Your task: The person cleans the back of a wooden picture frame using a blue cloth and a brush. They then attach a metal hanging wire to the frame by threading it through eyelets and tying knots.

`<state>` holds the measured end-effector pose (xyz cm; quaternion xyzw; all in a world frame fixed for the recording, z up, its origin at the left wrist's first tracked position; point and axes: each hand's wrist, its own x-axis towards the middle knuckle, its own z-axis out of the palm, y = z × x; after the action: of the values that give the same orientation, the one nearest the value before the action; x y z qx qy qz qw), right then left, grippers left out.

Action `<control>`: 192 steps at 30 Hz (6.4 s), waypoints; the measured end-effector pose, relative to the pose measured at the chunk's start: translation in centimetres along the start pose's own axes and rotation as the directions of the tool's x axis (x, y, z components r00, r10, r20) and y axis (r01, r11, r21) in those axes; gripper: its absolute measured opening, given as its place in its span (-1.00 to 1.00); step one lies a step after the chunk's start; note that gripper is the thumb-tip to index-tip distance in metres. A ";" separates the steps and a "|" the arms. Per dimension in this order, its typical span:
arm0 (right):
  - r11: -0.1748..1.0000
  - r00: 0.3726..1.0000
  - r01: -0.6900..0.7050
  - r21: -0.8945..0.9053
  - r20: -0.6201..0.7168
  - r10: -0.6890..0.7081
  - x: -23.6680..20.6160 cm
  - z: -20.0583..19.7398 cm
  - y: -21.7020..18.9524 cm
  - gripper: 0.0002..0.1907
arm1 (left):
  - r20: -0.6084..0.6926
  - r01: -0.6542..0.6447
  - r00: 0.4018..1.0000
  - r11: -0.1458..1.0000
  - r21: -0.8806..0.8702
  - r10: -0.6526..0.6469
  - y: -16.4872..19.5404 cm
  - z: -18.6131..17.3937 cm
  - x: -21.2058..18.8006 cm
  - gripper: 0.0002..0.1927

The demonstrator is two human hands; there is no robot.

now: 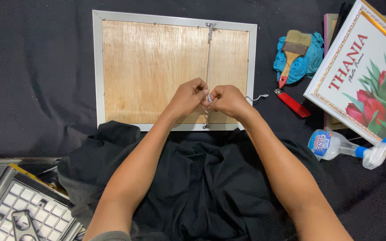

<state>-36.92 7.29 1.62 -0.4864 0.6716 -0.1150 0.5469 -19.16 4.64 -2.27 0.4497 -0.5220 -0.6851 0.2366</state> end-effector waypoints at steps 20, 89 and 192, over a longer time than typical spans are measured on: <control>0.979 0.976 -0.143 -0.147 0.142 0.164 0.4 -4.3 1.5 -0.69 | 0.046 0.077 0.997 0.983 -0.168 -0.070 -1.8 0.3 1.1 -0.89; 0.998 0.998 -0.032 -0.060 -0.051 0.029 -1.0 -0.4 -1.3 -0.81 | -0.042 -0.007 0.999 1.000 -0.003 0.007 -0.1 -0.4 0.1 -0.87; 0.956 0.996 0.038 -0.292 -0.069 -0.061 -0.1 -0.3 0.6 -0.79 | -0.009 0.046 0.999 0.991 -0.122 -0.048 -1.4 -0.2 0.6 -0.90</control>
<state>-37.48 7.61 1.37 -0.5733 0.6895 -0.0477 0.4401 -19.06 4.58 -3.79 0.4506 -0.4669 -0.7185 0.2505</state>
